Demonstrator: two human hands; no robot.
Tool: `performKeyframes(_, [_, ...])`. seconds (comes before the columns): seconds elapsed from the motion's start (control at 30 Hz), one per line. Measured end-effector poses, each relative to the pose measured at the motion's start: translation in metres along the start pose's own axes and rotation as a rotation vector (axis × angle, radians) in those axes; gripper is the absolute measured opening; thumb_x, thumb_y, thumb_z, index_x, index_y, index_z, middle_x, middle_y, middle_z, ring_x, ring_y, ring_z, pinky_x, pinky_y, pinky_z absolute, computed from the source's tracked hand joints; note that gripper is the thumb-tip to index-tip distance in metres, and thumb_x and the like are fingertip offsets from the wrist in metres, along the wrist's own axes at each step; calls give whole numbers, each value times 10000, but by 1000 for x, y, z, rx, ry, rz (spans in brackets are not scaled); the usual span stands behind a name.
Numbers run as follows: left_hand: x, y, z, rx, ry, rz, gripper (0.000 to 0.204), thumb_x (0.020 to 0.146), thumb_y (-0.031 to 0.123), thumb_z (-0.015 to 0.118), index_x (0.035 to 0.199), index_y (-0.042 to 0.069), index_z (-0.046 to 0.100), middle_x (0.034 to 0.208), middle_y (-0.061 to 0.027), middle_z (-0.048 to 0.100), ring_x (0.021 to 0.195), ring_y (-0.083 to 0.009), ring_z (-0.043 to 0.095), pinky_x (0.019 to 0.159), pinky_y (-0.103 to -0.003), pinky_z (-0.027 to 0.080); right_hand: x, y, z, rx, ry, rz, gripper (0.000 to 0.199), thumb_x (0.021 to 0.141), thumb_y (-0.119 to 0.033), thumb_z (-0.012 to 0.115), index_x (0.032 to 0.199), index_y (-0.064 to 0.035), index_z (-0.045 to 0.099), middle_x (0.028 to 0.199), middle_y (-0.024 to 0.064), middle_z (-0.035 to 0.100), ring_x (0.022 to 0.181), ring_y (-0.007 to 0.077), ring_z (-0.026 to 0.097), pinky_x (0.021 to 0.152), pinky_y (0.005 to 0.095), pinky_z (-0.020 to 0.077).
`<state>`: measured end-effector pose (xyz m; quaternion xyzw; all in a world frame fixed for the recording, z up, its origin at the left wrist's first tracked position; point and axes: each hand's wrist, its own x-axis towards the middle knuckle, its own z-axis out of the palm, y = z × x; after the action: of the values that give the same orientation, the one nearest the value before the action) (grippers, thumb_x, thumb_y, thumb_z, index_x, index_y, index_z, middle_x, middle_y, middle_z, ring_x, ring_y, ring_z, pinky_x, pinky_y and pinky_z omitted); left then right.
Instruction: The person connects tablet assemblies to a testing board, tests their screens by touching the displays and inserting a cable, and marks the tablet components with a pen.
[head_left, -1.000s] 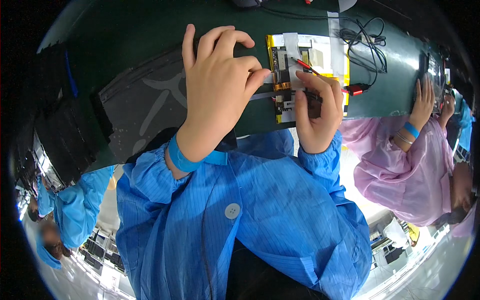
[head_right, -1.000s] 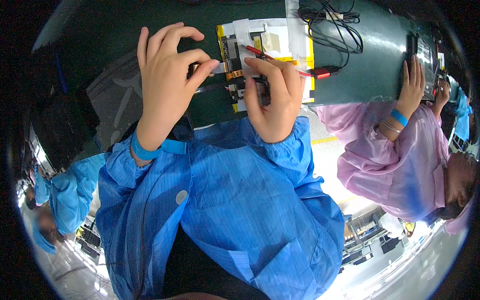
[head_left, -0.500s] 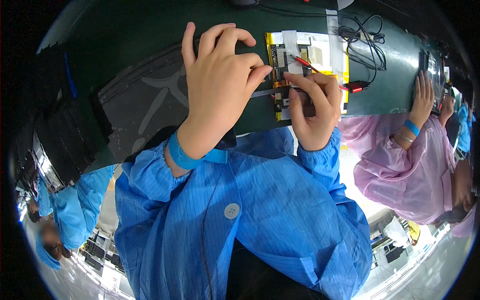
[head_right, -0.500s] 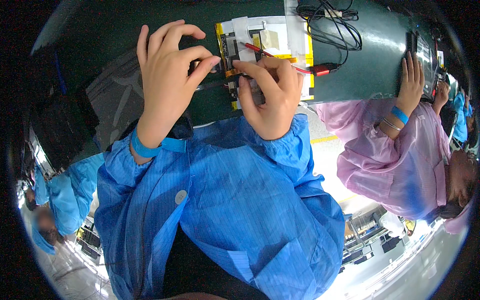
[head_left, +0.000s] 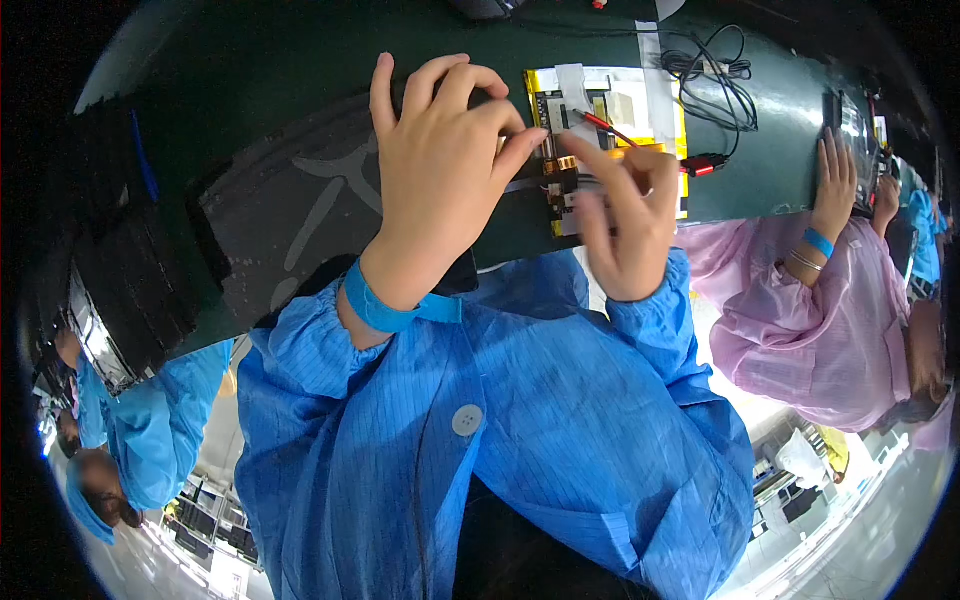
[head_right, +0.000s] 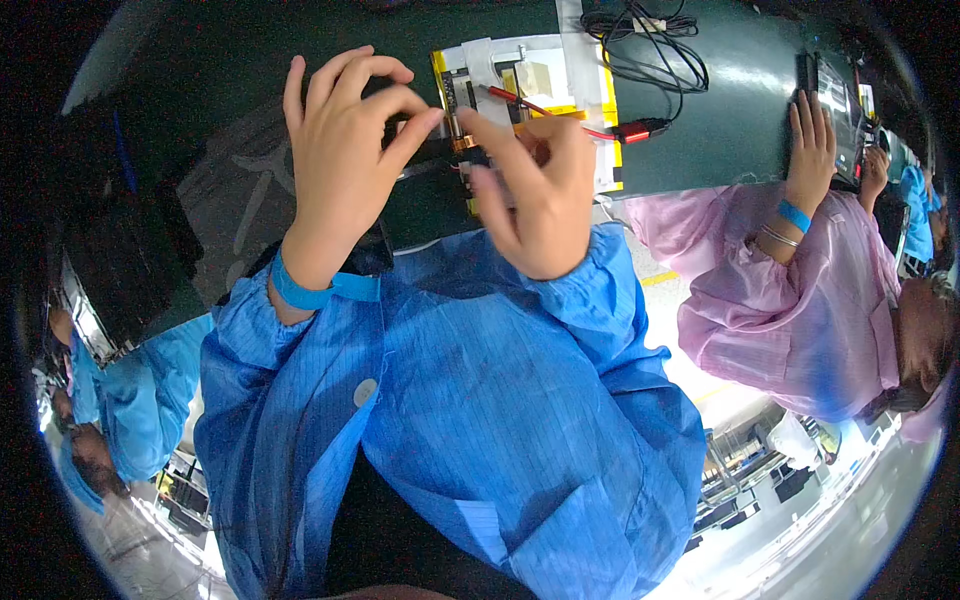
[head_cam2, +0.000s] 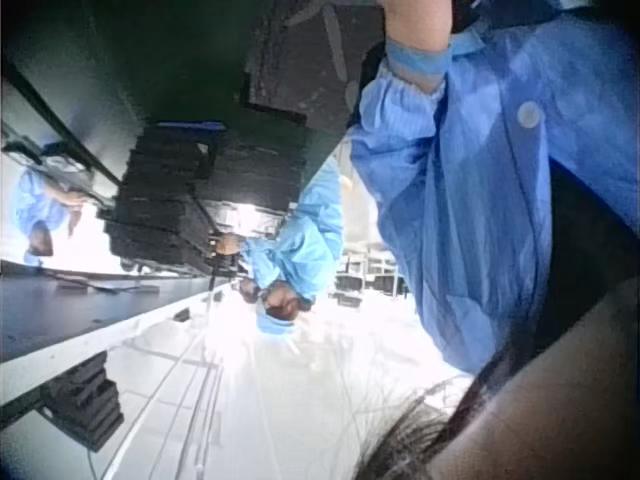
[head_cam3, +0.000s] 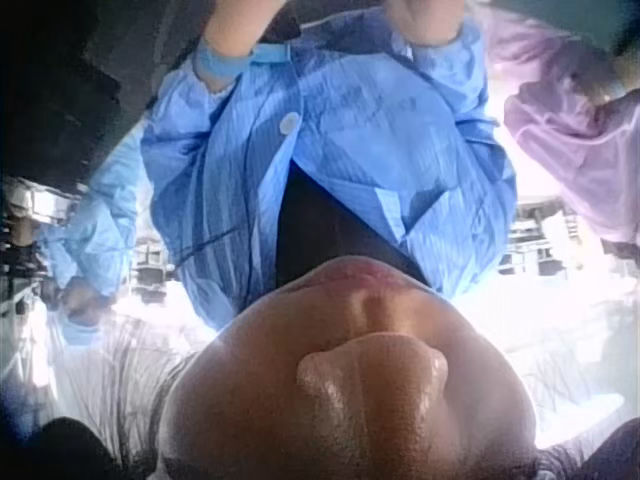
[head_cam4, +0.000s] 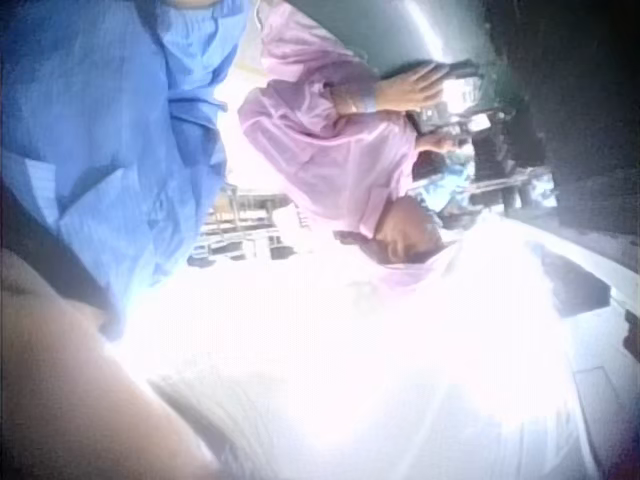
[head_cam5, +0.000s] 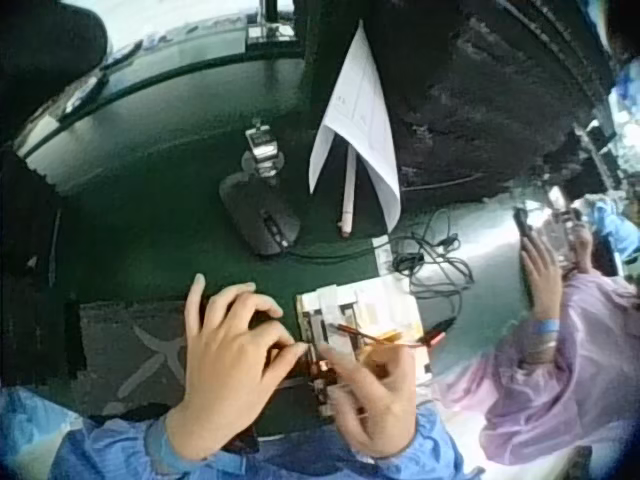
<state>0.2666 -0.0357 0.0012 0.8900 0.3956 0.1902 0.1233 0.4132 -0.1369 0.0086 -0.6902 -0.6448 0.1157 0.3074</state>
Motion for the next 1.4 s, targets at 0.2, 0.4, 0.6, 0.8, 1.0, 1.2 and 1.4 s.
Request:
performKeyframes(0.2, [7, 17, -16, -187, 95, 129, 223, 829, 245, 615, 1020, 131, 598, 1006, -36, 615, 1049, -253, 524, 1023, -474, 258, -11, 1, -4, 814, 129, 376, 177, 903, -35, 454, 1058, -4, 534, 847, 19, 505, 718, 53, 422, 614, 211, 358])
performKeyframes(0.4, [-3, 38, -13, -713, -200, 44, 287, 826, 150, 629, 1093, 122, 527, 772, -75, 602, 787, -263, 603, 747, -363, 455, -6, -3, -9, 1122, 139, 454, 106, 913, -44, 458, 1009, -22, 497, 861, 18, 529, 726, 63, 473, 647, 199, 383])
performKeyframes(0.6, [0, 29, -18, -350, -22, 137, 139, 753, 119, 688, 843, 91, 586, 663, -17, 562, 597, -185, 564, 585, -327, 409, -1, -3, 5, 926, 61, 410, 163, 887, 31, 501, 1047, 4, 486, 906, 73, 602, 763, 114, 602, 641, 215, 460])
performKeyframes(0.8, [-4, 21, -9, -147, 48, 186, 159, 700, 174, 726, 762, 108, 596, 665, -17, 525, 608, -204, 520, 598, -328, 385, 5, 6, 12, 433, 156, 201, 254, 840, 57, 544, 1084, -5, 515, 851, 121, 628, 705, 157, 619, 646, 250, 486])
performKeyframes(1.0, [-4, 22, -14, 19, 35, 181, 166, 694, 202, 731, 750, 124, 595, 682, -7, 513, 665, -191, 512, 629, -318, 381, -6, 15, 12, 358, 205, 272, 200, 813, 73, 554, 997, 0, 581, 844, 124, 612, 720, 211, 614, 637, 294, 484])
performKeyframes(1.2, [-6, 23, -13, 58, 101, 159, 154, 678, 236, 743, 732, 148, 629, 739, 24, 504, 734, -180, 506, 743, -336, 369, -5, 14, 15, 267, 211, 141, 188, 744, 86, 588, 910, 2, 620, 865, 146, 593, 785, 296, 593, 691, 329, 477])
performKeyframes(1.4, [-5, 24, -14, 46, 55, 158, 183, 698, 251, 769, 747, 110, 664, 935, -36, 546, 898, -210, 493, 939, -444, 331, -7, 16, 17, 248, 214, 136, 195, 740, 75, 596, 915, -6, 626, 866, 141, 595, 784, 290, 594, 688, 334, 477])
